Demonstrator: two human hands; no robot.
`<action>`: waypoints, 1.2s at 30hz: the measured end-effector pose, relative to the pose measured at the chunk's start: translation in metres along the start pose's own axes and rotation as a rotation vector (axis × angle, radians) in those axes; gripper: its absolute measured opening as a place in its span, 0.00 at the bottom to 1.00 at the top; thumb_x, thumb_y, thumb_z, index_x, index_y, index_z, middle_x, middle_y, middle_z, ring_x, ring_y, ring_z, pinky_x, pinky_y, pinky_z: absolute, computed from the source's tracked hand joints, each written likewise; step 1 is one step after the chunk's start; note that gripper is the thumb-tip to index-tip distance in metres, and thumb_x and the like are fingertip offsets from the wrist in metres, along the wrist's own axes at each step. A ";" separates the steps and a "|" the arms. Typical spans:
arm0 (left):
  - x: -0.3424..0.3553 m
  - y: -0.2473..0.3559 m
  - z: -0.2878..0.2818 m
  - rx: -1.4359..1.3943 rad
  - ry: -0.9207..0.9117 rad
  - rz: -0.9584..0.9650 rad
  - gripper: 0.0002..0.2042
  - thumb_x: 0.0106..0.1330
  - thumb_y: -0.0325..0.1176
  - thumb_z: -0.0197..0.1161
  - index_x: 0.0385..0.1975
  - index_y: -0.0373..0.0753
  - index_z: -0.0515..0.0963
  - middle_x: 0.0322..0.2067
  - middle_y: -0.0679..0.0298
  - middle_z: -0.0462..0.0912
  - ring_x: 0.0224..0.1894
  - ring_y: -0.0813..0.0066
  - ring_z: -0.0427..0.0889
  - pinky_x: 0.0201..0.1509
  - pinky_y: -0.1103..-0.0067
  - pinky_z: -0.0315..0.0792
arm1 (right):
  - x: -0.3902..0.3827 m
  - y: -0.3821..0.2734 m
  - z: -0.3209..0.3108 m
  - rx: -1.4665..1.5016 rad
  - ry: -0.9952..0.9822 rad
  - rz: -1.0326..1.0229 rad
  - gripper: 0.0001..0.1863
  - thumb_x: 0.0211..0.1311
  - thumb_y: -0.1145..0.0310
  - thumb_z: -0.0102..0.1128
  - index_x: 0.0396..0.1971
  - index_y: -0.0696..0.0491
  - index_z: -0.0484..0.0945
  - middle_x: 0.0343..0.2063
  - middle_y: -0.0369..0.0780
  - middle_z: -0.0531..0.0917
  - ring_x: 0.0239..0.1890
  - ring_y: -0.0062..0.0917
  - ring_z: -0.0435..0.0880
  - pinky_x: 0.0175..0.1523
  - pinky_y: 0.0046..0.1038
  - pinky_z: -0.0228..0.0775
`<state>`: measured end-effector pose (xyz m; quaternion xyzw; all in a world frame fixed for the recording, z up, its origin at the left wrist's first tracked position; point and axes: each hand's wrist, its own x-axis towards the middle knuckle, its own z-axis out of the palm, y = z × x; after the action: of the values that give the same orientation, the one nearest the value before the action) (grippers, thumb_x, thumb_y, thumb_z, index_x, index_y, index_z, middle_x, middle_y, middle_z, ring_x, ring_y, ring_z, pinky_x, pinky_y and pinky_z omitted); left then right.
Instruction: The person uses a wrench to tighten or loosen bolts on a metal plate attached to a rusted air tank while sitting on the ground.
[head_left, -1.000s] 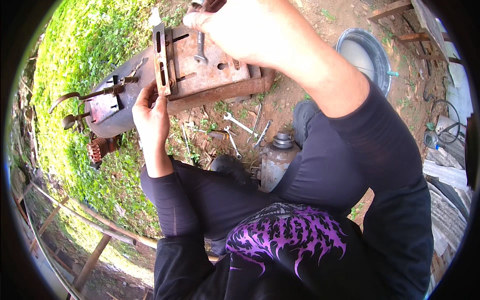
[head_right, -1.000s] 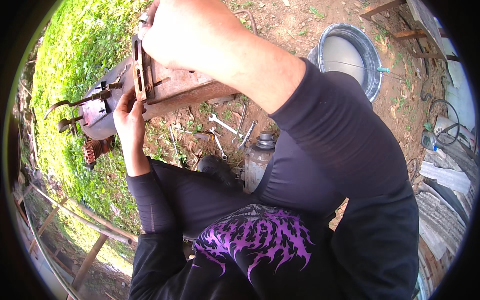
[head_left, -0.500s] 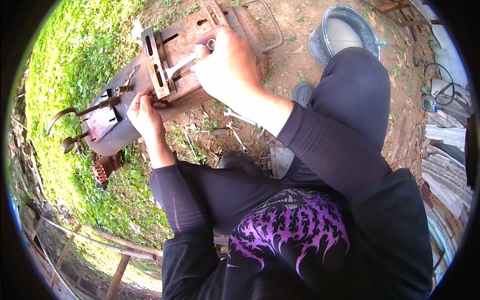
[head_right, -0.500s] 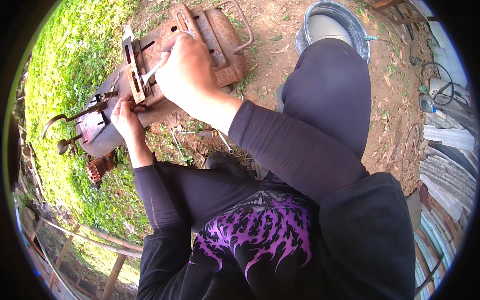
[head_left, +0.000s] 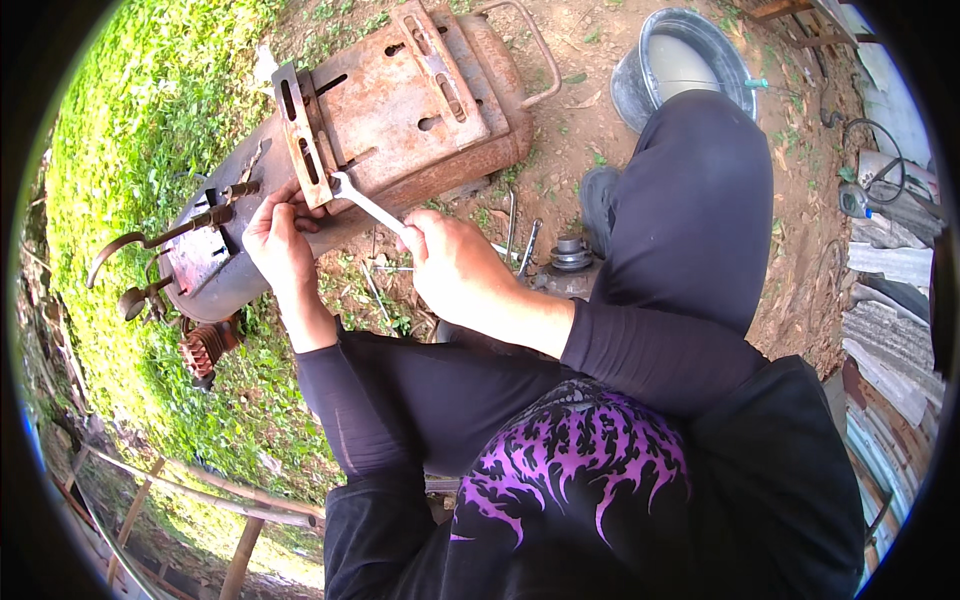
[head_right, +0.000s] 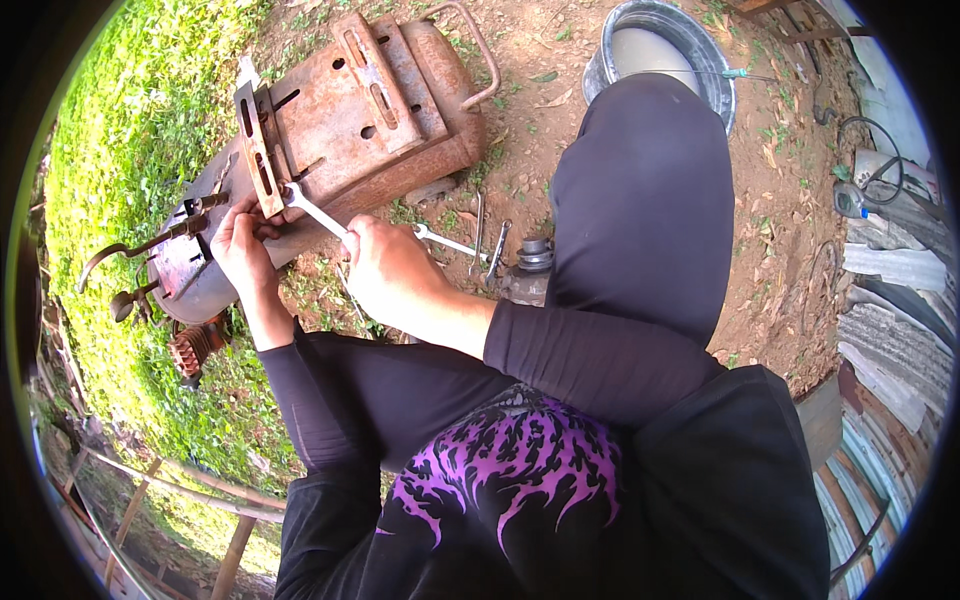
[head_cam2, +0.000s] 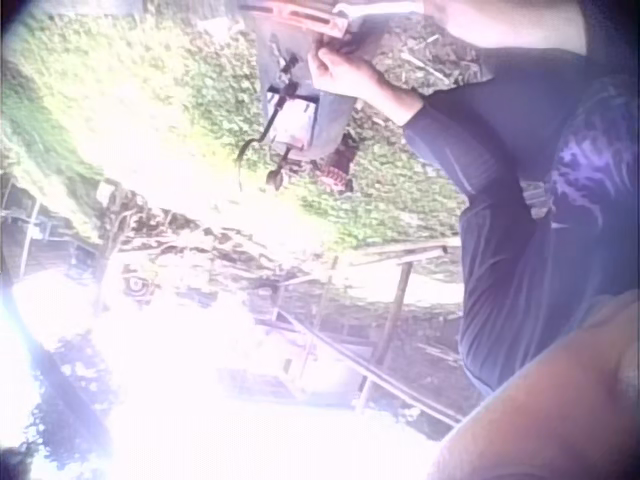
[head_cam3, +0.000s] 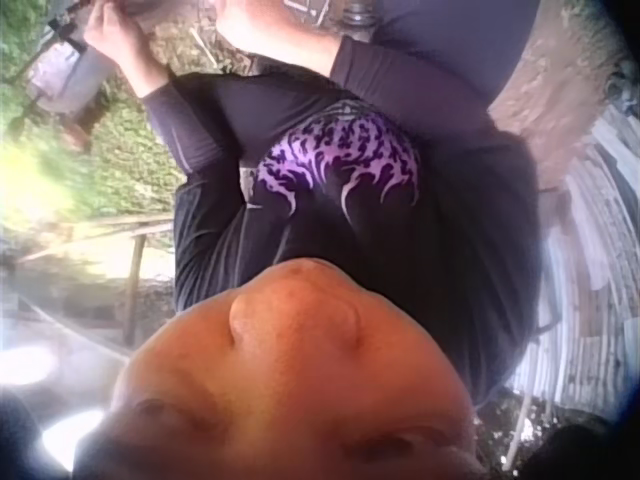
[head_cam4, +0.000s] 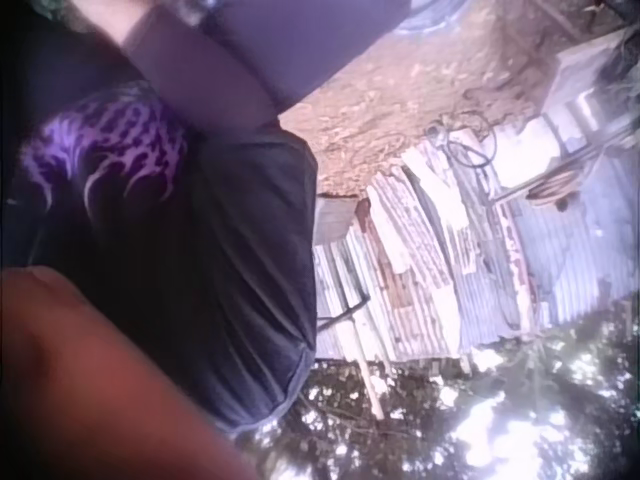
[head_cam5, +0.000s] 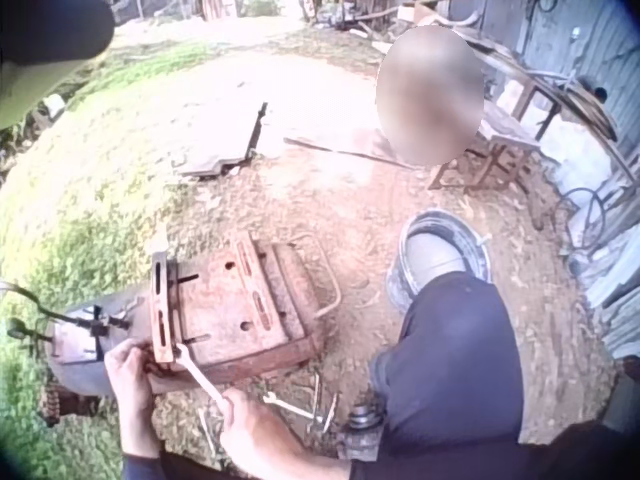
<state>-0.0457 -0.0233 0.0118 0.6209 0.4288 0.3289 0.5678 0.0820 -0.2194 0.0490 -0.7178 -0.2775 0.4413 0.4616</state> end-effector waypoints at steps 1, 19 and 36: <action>0.000 0.002 -0.001 0.004 0.000 0.007 0.16 0.67 0.21 0.46 0.45 0.25 0.82 0.31 0.56 0.87 0.24 0.78 0.82 0.27 0.86 0.71 | -0.001 0.000 0.002 0.011 -0.004 -0.002 0.11 0.72 0.69 0.47 0.33 0.59 0.76 0.26 0.52 0.81 0.31 0.47 0.83 0.38 0.44 0.73; 0.015 -0.002 -0.021 -0.024 0.446 0.239 0.11 0.67 0.21 0.55 0.47 0.36 0.79 0.31 0.65 0.83 0.25 0.86 0.71 0.29 0.88 0.64 | 0.008 0.003 0.026 0.236 0.209 0.134 0.11 0.70 0.68 0.56 0.42 0.61 0.78 0.29 0.49 0.84 0.33 0.39 0.84 0.40 0.39 0.74; 0.009 -0.002 0.002 0.058 0.065 0.255 0.15 0.65 0.19 0.50 0.45 0.27 0.82 0.33 0.61 0.85 0.25 0.85 0.73 0.27 0.89 0.63 | 0.002 0.005 0.047 0.367 -0.014 0.151 0.20 0.77 0.60 0.42 0.29 0.55 0.77 0.24 0.43 0.79 0.27 0.33 0.78 0.35 0.34 0.69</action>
<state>-0.0407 -0.0156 0.0088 0.6755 0.3740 0.4057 0.4891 0.0410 -0.2004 0.0347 -0.6373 -0.1410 0.5228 0.5483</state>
